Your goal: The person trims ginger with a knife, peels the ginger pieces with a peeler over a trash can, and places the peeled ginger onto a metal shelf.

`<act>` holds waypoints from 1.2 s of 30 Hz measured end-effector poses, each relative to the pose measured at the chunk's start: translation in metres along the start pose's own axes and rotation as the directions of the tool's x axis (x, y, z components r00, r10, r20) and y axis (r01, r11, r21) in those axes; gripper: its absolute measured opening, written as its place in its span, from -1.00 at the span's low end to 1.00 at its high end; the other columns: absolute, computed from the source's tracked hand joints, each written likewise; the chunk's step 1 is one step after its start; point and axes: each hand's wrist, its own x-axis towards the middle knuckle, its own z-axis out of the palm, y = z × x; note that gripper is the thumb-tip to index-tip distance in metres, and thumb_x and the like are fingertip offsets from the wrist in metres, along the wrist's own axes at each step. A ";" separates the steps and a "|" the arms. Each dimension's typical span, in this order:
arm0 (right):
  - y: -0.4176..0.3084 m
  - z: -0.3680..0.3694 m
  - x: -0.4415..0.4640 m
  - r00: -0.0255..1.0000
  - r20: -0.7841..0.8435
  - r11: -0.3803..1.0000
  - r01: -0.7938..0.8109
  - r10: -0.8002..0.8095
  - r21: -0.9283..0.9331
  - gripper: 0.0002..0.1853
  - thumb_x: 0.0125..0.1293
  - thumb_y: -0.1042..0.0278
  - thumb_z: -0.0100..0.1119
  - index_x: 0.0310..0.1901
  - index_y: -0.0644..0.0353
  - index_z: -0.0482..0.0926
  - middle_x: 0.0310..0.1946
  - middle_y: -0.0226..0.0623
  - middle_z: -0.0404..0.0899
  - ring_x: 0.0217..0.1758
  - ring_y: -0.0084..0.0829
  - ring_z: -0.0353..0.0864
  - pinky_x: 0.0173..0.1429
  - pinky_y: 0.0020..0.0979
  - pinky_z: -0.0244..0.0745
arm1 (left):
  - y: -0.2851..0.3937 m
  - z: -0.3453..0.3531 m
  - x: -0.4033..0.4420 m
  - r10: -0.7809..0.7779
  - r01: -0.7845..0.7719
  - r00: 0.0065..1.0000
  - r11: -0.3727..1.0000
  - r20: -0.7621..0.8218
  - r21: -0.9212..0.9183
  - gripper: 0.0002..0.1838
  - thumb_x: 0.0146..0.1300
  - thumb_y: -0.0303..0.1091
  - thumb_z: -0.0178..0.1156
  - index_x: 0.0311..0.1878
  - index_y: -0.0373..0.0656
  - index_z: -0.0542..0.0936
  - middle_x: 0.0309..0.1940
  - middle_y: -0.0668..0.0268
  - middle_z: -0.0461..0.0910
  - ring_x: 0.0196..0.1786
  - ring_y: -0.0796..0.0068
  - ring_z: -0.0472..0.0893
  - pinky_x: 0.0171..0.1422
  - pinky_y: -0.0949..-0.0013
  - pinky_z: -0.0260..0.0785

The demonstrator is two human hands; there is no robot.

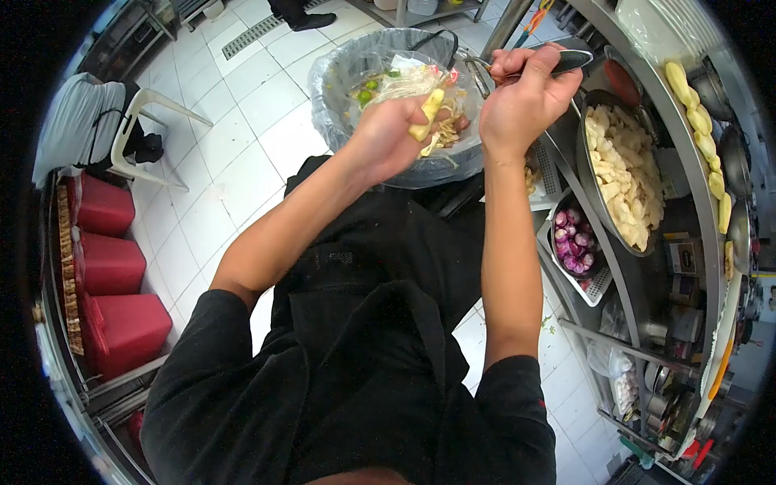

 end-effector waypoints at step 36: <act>-0.006 0.004 -0.028 0.966 0.247 0.898 0.171 -0.073 -0.404 -0.85 0.42 0.39 -0.05 -0.11 0.26 0.28 -0.59 -0.34 0.37 -0.52 -0.51 0.37 -0.26 -0.44 0.42 | -0.007 -0.006 -0.013 -0.031 0.024 0.997 0.996 0.074 0.089 -0.49 0.25 -0.52 0.10 0.24 -0.44 0.24 0.07 0.09 0.46 0.08 0.32 0.52 0.20 0.28 0.39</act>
